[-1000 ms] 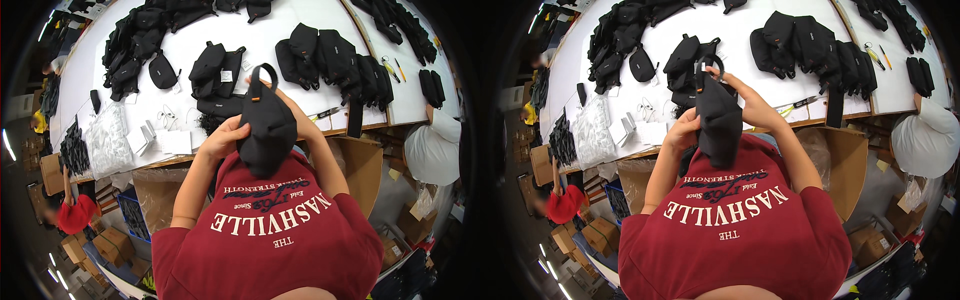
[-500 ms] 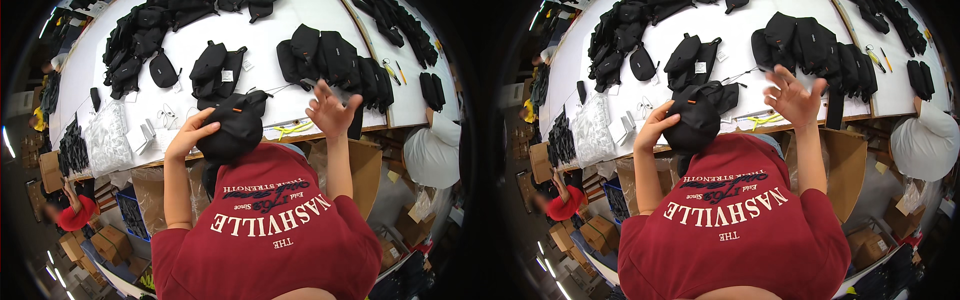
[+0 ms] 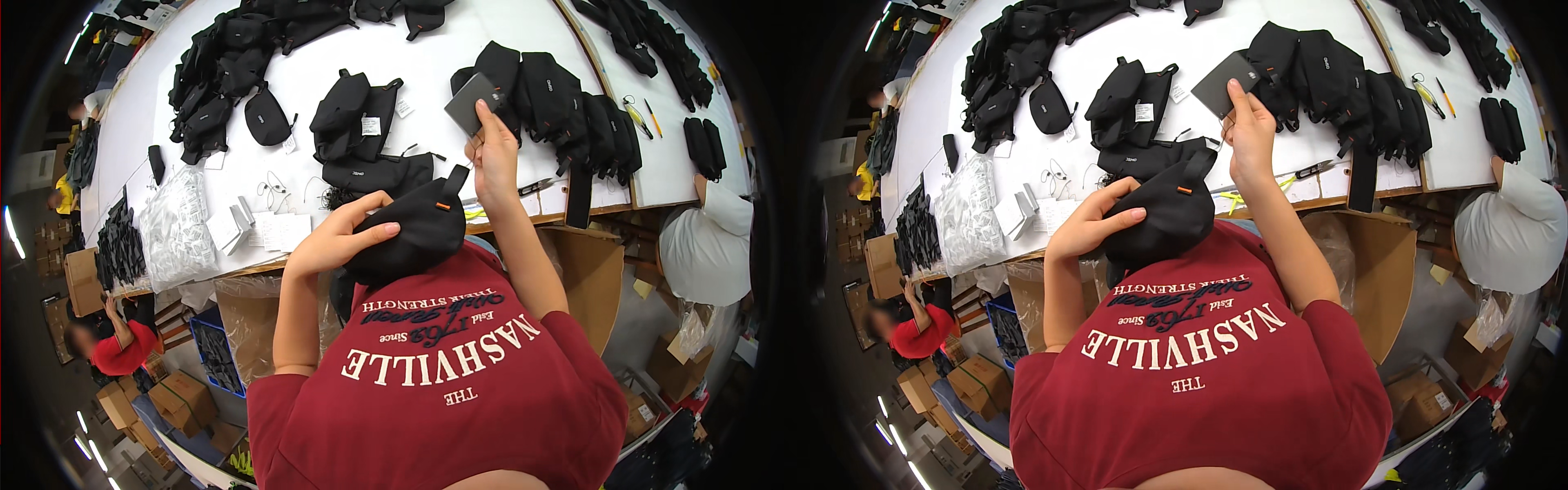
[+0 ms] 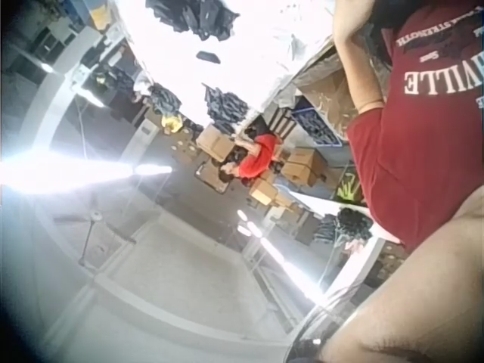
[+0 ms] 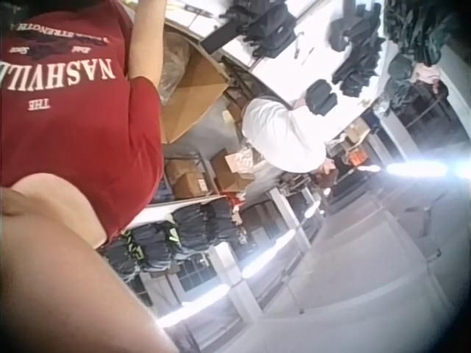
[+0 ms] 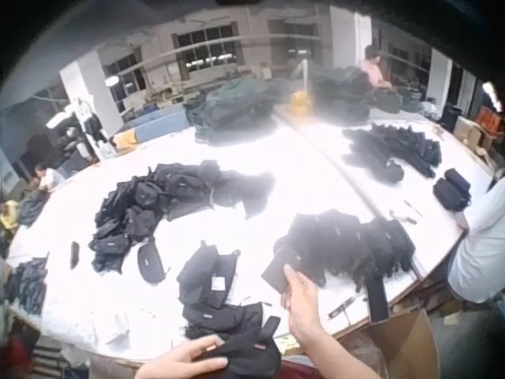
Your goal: Tagging and packing small black pouches into individual units at a warehouse workbench.
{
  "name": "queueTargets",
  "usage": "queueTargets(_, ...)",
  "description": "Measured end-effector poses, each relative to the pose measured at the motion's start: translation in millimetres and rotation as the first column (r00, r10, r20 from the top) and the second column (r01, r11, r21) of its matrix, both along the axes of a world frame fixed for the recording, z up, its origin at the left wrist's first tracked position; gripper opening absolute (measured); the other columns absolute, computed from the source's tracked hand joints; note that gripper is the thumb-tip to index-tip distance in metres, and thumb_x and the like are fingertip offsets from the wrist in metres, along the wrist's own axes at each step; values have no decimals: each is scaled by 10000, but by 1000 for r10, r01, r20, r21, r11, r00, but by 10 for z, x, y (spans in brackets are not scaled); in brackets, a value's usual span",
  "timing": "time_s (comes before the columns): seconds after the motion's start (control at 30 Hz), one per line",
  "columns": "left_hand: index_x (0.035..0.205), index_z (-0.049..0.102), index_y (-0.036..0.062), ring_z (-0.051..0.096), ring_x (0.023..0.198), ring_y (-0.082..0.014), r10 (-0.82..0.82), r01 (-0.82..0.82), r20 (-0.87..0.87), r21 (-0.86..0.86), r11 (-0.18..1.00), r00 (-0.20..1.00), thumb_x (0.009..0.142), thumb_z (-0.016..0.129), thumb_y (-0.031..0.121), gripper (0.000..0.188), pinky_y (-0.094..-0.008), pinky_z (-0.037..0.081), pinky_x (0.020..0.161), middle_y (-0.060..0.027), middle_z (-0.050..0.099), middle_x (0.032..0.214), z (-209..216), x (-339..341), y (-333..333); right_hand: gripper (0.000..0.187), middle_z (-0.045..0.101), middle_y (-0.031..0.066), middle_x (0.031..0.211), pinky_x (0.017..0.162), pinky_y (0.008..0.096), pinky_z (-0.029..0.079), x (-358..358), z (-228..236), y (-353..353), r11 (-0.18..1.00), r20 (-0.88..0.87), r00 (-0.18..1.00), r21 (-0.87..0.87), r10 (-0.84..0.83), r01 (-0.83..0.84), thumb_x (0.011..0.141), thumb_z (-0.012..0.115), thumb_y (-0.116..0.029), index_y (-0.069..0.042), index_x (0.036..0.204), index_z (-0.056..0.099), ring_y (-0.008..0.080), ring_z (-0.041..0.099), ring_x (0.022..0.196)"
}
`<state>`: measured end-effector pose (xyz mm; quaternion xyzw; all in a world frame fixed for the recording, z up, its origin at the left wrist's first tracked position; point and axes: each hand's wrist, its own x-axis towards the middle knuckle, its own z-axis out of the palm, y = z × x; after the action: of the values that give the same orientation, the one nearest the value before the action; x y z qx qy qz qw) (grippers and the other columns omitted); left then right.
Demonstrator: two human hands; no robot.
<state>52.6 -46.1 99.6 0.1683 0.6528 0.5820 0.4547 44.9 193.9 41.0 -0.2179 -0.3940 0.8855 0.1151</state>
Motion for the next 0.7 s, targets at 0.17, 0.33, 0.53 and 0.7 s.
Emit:
queueTargets(0.17,984,521,30,466,777,-22,97,-97,6,-21,995,995,903,609,211,217,-187,387,668,33,523,817,22,14,-137,320,292,-107,515,419,211,157,-60,-70,212,915,-169,973,346,-156,206,910,625,-215,-139,635,482,10,216,435)
queueTargets(0.33,907,598,2,574,764,-133,3,-132,-494,-227,965,869,816,663,91,143,-254,450,686,-46,610,855,-8,-34,-97,278,452,-106,561,459,198,218,116,374,292,749,-60,977,652,207,-118,878,666,-179,-32,651,600,-16,302,542)
queueTargets(0.53,905,654,43,541,1065,-299,-10,-184,-954,-68,981,300,688,702,-8,228,-396,444,908,-126,501,1223,-20,21,188,224,630,148,669,615,423,483,203,555,-117,-335,455,733,886,506,-319,789,640,-275,-65,751,708,332,619,653)
queueTargets(0.7,892,664,70,575,863,-225,-162,-41,-863,-206,978,479,747,689,98,151,-338,424,902,-48,630,892,-197,-48,110,283,648,155,700,589,372,474,265,350,-25,-346,552,549,829,628,-438,831,631,-343,-80,877,726,320,608,609)
